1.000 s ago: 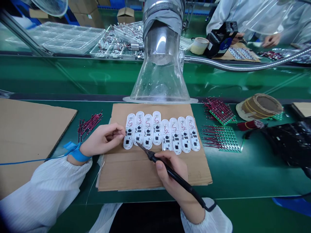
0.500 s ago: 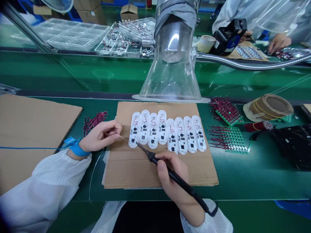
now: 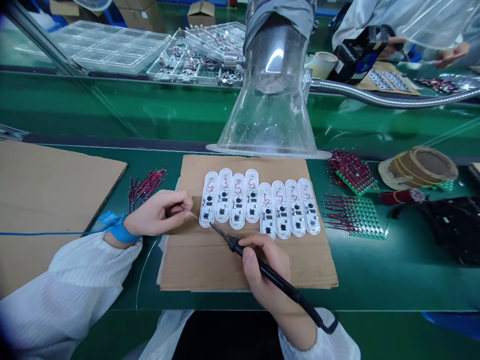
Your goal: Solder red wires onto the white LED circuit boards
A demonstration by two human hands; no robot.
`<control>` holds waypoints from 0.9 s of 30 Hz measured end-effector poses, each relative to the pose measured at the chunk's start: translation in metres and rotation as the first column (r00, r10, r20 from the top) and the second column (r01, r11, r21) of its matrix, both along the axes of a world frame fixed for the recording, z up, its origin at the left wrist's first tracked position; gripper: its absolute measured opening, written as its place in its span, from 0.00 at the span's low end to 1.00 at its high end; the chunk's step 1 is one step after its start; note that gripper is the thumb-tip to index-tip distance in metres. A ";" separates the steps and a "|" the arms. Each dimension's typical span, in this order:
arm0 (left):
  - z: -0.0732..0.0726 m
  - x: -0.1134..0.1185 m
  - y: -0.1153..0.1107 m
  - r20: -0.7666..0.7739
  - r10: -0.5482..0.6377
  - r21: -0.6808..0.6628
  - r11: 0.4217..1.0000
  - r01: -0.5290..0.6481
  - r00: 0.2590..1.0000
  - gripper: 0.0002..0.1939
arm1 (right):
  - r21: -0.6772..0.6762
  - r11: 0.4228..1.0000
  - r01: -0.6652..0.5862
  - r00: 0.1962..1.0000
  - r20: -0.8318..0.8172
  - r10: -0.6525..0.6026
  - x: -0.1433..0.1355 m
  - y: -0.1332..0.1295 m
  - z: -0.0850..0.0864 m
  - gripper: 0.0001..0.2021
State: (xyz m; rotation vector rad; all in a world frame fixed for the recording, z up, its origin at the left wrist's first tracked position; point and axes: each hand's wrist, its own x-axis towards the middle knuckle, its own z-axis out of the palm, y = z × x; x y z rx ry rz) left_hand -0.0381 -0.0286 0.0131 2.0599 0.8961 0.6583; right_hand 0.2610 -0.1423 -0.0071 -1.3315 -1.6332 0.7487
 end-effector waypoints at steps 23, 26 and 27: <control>0.005 -0.003 0.002 -0.035 -0.039 -0.038 0.999 0.038 0.999 0.09 | 0.043 0.998 -0.035 0.999 0.002 0.035 -0.003 0.004 0.005 0.04; 0.004 -0.003 0.002 -0.039 -0.042 -0.031 0.999 0.041 0.998 0.09 | 0.019 0.998 -0.064 0.998 0.009 0.064 -0.005 0.005 0.006 0.03; 0.004 -0.003 0.002 -0.040 -0.046 -0.030 0.999 0.044 0.998 0.09 | 0.019 0.998 -0.066 0.998 0.010 0.066 -0.005 0.006 0.006 0.03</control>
